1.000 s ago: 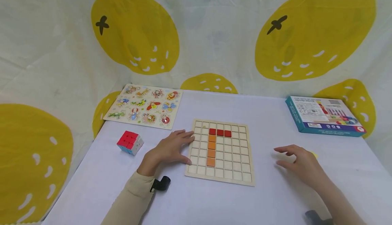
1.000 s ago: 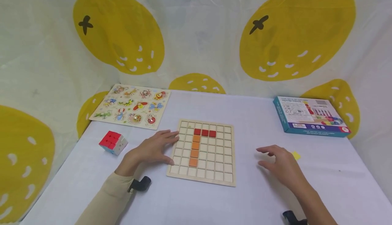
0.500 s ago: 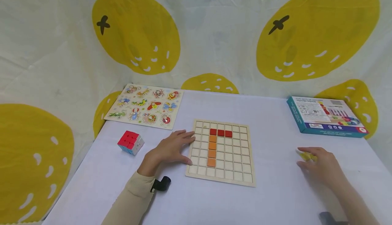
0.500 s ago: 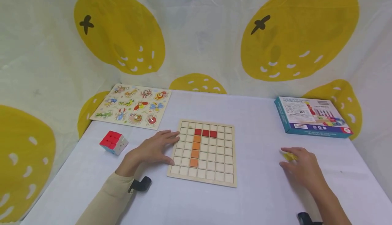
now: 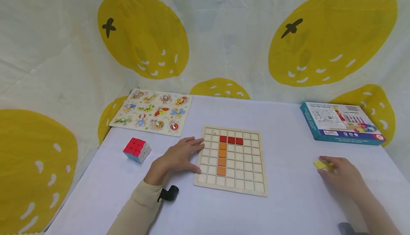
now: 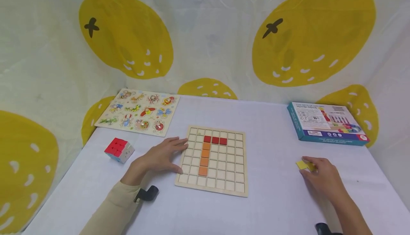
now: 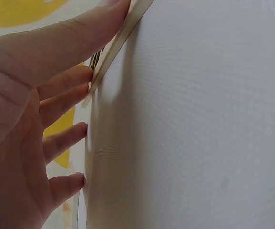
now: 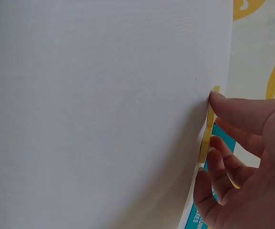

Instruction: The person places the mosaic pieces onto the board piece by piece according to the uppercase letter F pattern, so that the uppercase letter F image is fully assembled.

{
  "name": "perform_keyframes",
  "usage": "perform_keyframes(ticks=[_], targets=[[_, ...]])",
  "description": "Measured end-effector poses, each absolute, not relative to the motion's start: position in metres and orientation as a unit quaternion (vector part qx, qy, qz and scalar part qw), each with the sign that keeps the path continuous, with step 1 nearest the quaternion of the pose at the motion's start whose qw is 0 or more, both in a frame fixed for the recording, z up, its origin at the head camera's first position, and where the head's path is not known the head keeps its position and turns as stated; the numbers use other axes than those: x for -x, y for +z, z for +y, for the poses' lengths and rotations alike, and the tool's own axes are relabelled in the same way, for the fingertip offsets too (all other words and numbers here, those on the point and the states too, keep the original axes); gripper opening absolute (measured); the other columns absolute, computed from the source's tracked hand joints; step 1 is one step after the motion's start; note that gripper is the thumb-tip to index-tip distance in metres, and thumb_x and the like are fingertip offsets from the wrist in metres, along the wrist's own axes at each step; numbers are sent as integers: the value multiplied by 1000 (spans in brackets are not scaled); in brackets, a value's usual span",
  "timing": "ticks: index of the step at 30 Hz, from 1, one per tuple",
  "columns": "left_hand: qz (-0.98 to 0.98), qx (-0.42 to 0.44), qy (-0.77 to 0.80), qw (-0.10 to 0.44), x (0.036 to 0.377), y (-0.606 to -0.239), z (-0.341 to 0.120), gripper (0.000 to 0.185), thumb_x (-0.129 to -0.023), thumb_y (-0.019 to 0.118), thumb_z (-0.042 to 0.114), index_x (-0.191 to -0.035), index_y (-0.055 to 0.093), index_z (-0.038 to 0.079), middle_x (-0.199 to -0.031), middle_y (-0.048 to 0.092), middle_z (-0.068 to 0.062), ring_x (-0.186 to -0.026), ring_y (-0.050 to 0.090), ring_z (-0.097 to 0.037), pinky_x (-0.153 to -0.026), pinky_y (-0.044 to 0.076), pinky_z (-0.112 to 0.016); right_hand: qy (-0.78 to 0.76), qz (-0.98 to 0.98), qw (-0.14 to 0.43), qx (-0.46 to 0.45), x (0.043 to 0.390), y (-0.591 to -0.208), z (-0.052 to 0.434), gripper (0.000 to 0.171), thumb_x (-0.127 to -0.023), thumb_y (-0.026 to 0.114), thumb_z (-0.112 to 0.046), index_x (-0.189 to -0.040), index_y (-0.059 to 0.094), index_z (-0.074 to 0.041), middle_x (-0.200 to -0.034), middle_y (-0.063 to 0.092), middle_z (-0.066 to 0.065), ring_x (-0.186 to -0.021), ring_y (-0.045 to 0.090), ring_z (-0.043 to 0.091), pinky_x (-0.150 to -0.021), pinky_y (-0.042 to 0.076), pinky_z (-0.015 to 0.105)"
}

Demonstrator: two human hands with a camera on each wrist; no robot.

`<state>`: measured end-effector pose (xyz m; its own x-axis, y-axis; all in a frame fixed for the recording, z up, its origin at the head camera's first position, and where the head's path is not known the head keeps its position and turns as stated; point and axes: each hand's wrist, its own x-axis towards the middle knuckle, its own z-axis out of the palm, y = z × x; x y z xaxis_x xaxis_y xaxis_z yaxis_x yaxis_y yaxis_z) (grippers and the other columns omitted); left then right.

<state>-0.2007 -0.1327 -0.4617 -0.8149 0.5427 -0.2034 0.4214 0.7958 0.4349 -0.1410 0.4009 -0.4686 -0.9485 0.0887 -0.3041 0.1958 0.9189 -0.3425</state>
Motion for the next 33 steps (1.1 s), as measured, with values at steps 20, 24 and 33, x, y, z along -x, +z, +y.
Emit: perform_keyframes(ticks=[20,24,33], targets=[[933,-265,186,158,200,-463,-134,92,-74,87,51,-152,50,19,-167,37,4,-157,28,-30,-120,38,-58,-254,938,170,-162,143,-461,393,66,-90,74,-49,-126,57,3,-109,67,24,-97,57,32,-78,52,37],[933,-266,187,157,200,-462,-133,92,-74,87,51,-152,50,19,-167,37,4,-157,28,-31,-120,38,-59,-257,939,164,-157,142,-460,392,59,-93,73,-45,-124,59,3,-106,70,20,-95,60,28,-80,51,38],[932,-269,186,154,200,-463,-134,91,-75,87,51,-152,50,19,-167,37,5,-157,28,-30,-120,38,-58,-270,945,137,-124,142,-453,379,53,-98,67,-38,-128,57,4,-111,70,23,-97,65,29,-70,54,24]])
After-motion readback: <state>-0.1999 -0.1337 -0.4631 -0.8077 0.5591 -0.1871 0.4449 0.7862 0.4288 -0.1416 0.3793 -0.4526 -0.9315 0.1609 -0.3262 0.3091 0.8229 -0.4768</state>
